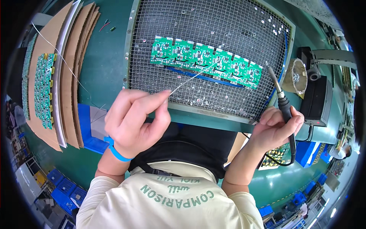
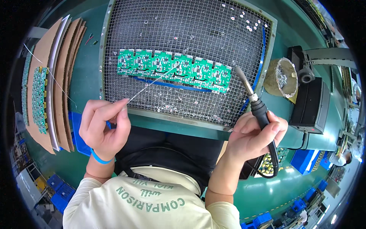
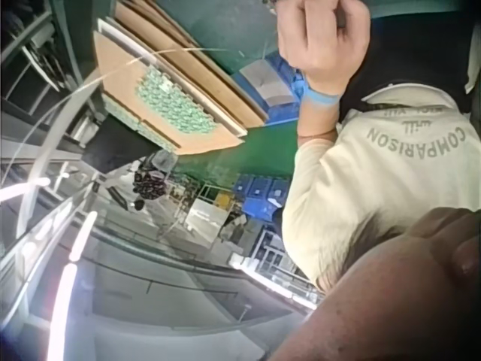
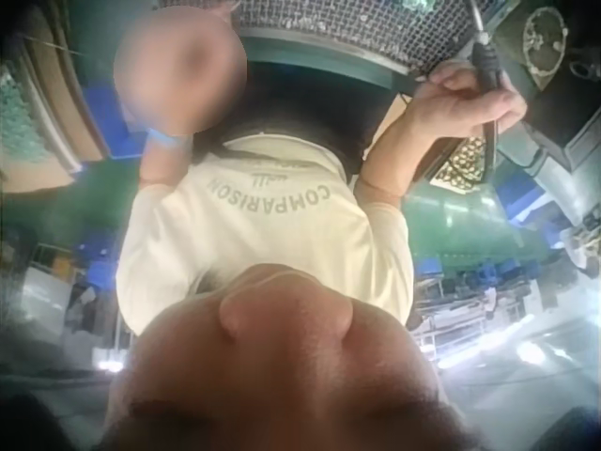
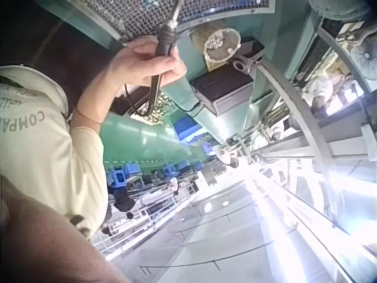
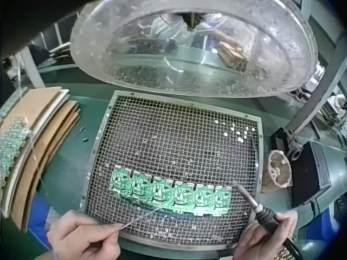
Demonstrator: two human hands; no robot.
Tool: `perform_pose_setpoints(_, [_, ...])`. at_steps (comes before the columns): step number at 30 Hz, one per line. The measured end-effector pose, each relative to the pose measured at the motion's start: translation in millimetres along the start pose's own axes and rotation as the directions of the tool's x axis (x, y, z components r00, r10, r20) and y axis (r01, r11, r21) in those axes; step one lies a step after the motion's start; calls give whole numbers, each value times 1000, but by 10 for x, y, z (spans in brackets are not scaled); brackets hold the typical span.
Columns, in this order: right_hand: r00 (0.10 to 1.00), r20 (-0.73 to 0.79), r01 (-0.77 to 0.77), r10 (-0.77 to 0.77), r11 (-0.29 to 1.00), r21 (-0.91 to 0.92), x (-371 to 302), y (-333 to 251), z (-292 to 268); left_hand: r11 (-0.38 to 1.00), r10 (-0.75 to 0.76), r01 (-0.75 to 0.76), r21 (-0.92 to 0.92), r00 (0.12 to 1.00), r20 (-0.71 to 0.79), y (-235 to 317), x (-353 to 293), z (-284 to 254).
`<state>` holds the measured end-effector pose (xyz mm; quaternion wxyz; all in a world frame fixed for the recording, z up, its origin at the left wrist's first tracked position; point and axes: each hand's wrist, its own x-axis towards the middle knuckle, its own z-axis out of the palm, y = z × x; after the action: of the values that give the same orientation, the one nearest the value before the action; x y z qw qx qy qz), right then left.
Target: Soldering electronic components onto several printed circuit boards at a manual assembly station.
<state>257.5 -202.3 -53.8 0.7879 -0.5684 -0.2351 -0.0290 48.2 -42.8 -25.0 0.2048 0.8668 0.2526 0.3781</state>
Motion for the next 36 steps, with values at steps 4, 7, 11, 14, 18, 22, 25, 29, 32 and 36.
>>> perform_pose_setpoints(4, [1000,5,-3,3,1000,-4,-5,9,-11,1000,-15,15,17,1000,-27,38,82,42])
perform_pose_setpoints(7, [1000,14,6,-6,1000,-7,-10,17,-10,1000,-23,23,-9,1000,-13,54,91,22])
perform_pose_setpoints(11, [1000,21,19,-19,1000,-16,-13,28,-11,1000,-12,13,-14,999,50,112,45,-35])
perform_pose_setpoints(14, [999,21,24,-23,1000,-8,-17,32,-4,1000,-9,9,-3,998,69,102,13,-65])
perform_pose_setpoints(18, [999,31,36,-36,999,-17,-10,27,5,1000,-25,25,17,999,38,71,-10,-104])
perform_pose_setpoints(22, [999,23,45,-44,999,-29,-14,20,-13,995,-82,83,56,997,-6,26,-4,-183])
perform_pose_setpoints(25, [998,-7,58,-58,997,-43,-22,30,12,982,-157,160,101,987,-35,-22,25,-224])
perform_pose_setpoints(29, [997,-45,67,-69,996,-55,-39,35,41,991,-132,134,23,988,-73,-51,67,-164])
perform_pose_setpoints(32, [995,-60,74,-78,995,-68,-39,30,57,999,-33,32,-30,999,-41,-67,83,-80])
perform_pose_setpoints(36, [994,-60,84,-90,992,-94,-35,26,71,999,-44,44,-6,996,-83,-134,100,-73])
